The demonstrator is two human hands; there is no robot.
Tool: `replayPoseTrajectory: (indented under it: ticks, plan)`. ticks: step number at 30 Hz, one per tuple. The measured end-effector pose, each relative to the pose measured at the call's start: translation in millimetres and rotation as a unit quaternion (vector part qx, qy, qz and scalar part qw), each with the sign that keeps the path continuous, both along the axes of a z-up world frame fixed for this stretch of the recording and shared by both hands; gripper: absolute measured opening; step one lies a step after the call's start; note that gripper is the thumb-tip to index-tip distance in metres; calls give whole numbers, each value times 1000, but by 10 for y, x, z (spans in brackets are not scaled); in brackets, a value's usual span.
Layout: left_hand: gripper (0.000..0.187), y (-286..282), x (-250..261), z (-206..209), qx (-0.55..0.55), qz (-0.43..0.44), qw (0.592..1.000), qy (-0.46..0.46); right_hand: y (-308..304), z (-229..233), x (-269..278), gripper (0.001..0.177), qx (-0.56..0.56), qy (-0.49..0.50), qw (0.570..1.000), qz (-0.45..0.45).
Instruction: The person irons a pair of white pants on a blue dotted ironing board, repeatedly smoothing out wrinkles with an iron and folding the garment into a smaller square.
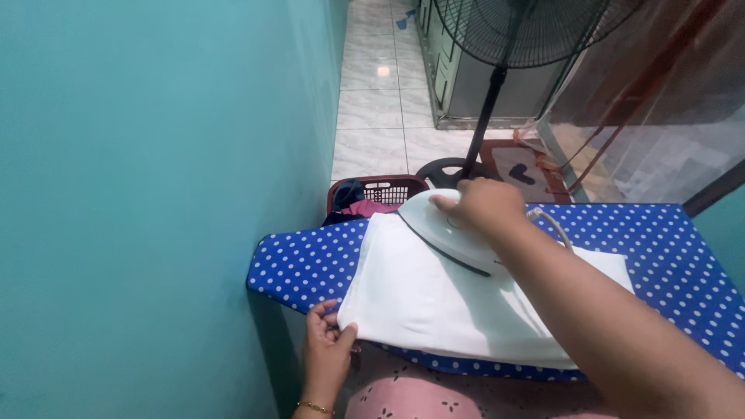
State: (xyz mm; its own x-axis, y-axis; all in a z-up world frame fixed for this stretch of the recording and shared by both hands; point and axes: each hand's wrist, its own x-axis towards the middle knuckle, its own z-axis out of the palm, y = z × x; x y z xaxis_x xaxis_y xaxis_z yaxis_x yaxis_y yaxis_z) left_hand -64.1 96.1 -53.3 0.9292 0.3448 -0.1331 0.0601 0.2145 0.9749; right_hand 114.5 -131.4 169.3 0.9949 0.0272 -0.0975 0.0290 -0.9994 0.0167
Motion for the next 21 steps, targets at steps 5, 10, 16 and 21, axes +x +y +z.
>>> replayPoseTrajectory:
  ticks: [5,10,16,21]
  plan:
    - [54,-15,-13,-95,-1,0,1000,-16,-84,102,-166,74,15,53,999,-4]
    - [58,68,-71,-51,-4,-15,1000,-12,-244,93,-452,78,43,57,997,-4]
    - [69,150,-112,-1,-83,-25,995,-48,-751,17,-739,85,-44,108,992,-42]
    - [70,95,-81,-15,-39,-14,998,-49,-1447,1,-920,83,-67,70,983,-155]
